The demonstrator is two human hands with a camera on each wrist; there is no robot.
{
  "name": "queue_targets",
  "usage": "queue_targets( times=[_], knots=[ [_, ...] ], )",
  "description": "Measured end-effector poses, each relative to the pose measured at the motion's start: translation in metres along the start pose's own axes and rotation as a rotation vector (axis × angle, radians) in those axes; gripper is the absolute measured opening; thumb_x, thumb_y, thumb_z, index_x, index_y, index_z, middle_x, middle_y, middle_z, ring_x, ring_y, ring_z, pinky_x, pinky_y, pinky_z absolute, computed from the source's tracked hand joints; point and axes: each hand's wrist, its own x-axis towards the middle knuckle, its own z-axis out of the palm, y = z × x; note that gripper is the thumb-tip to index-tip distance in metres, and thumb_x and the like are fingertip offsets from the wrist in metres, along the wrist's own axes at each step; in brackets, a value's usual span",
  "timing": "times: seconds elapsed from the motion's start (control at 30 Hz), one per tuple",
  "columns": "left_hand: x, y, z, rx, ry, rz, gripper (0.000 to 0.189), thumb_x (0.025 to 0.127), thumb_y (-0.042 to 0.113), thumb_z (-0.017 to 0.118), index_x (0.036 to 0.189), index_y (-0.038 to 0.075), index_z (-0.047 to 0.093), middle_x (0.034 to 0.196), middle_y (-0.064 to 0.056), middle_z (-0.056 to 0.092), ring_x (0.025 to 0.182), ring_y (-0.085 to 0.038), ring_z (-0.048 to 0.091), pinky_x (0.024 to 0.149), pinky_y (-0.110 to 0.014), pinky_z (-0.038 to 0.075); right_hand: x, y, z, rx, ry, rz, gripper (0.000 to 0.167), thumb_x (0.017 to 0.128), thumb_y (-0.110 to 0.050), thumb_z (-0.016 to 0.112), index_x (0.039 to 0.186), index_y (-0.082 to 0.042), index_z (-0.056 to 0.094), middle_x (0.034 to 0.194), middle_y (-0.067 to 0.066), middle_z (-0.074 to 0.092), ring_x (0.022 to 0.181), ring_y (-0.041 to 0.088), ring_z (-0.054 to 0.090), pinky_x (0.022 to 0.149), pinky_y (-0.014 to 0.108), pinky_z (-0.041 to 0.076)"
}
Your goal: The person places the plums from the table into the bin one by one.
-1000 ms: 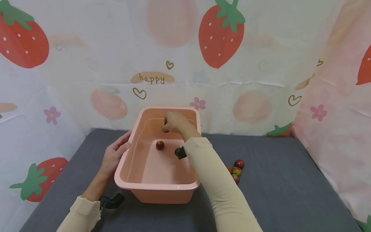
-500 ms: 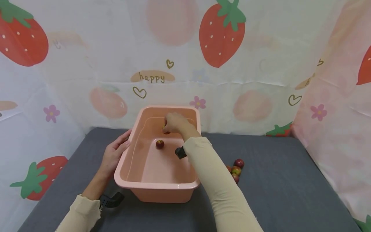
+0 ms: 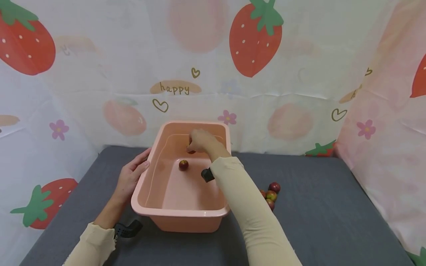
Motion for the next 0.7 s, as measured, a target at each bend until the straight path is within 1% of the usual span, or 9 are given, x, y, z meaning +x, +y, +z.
queue_targets(
  times=[0.13, 0.23, 0.3, 0.37, 0.47, 0.53, 0.6, 0.7],
  knots=[
    [0.000, 0.001, 0.000, 0.008, -0.002, -0.003, 0.048, 0.100, 0.016, 0.054, 0.147, 0.007, 0.044, 0.145, -0.020, 0.048, 0.105, 0.003, 0.063, 0.083, -0.016, 0.055, 0.000, 0.001, 0.000, 0.006, 0.008, 0.005, 0.015, 0.089, -0.028, 0.070, 0.086, -0.013, 0.066, 0.077, -0.001, 0.057, 0.077, 0.017, 0.053, 0.069, 0.030, 0.043],
    [0.000, 0.001, 0.000, 0.016, 0.002, -0.012, 0.048, 0.100, 0.017, 0.054, 0.147, 0.007, 0.044, 0.146, -0.020, 0.047, 0.104, 0.005, 0.062, 0.084, -0.016, 0.054, 0.000, 0.001, 0.000, 0.023, 0.010, -0.006, 0.019, 0.089, -0.027, 0.070, 0.085, -0.010, 0.064, 0.074, 0.000, 0.047, 0.073, 0.018, 0.049, 0.066, 0.029, 0.041],
    [0.000, 0.001, -0.001, 0.014, 0.008, -0.016, 0.048, 0.100, 0.017, 0.054, 0.147, 0.007, 0.044, 0.146, -0.019, 0.047, 0.104, 0.005, 0.062, 0.084, -0.016, 0.054, 0.000, 0.000, 0.000, 0.037, 0.011, -0.005, 0.017, 0.089, -0.027, 0.071, 0.085, -0.011, 0.064, 0.074, -0.002, 0.048, 0.073, 0.016, 0.049, 0.065, 0.027, 0.041],
    [0.000, 0.001, -0.001, 0.011, 0.012, -0.021, 0.048, 0.100, 0.017, 0.054, 0.147, 0.007, 0.044, 0.146, -0.020, 0.048, 0.104, 0.004, 0.062, 0.084, -0.016, 0.055, 0.000, -0.001, -0.002, 0.056, 0.005, -0.016, 0.020, 0.090, -0.025, 0.068, 0.082, -0.008, 0.062, 0.072, -0.001, 0.043, 0.069, 0.016, 0.043, 0.063, 0.027, 0.038],
    [0.000, 0.001, -0.001, 0.003, 0.011, -0.028, 0.048, 0.100, 0.017, 0.054, 0.147, 0.008, 0.044, 0.144, -0.021, 0.049, 0.104, 0.002, 0.063, 0.084, -0.017, 0.055, -0.002, -0.003, -0.006, 0.064, 0.028, -0.043, 0.018, 0.092, -0.026, 0.066, 0.088, -0.009, 0.065, 0.076, -0.002, 0.052, 0.071, 0.015, 0.047, 0.065, 0.026, 0.042],
    [0.000, 0.001, -0.001, -0.002, 0.012, -0.033, 0.048, 0.100, 0.017, 0.054, 0.146, 0.008, 0.044, 0.144, -0.020, 0.049, 0.104, 0.001, 0.063, 0.084, -0.018, 0.055, -0.003, -0.005, -0.012, 0.064, 0.046, -0.080, 0.021, 0.093, -0.027, 0.064, 0.093, -0.007, 0.068, 0.080, 0.001, 0.058, 0.072, 0.015, 0.051, 0.068, 0.027, 0.045],
    [0.000, 0.001, -0.001, 0.003, 0.009, -0.037, 0.048, 0.100, 0.018, 0.054, 0.147, 0.009, 0.044, 0.145, -0.019, 0.049, 0.106, 0.000, 0.063, 0.084, -0.019, 0.055, -0.007, -0.007, -0.018, 0.082, 0.078, -0.107, 0.021, 0.093, -0.029, 0.064, 0.102, -0.011, 0.071, 0.093, 0.002, 0.067, 0.083, 0.016, 0.059, 0.075, 0.029, 0.051],
    [0.000, 0.002, -0.001, 0.018, 0.011, -0.040, 0.049, 0.100, 0.019, 0.054, 0.147, 0.010, 0.044, 0.147, -0.016, 0.048, 0.109, -0.003, 0.062, 0.085, -0.019, 0.055, -0.018, -0.009, -0.032, 0.125, 0.111, -0.146, 0.022, 0.094, -0.030, 0.064, 0.106, -0.012, 0.071, 0.100, 0.006, 0.069, 0.088, 0.019, 0.062, 0.078, 0.032, 0.052]
  ],
)
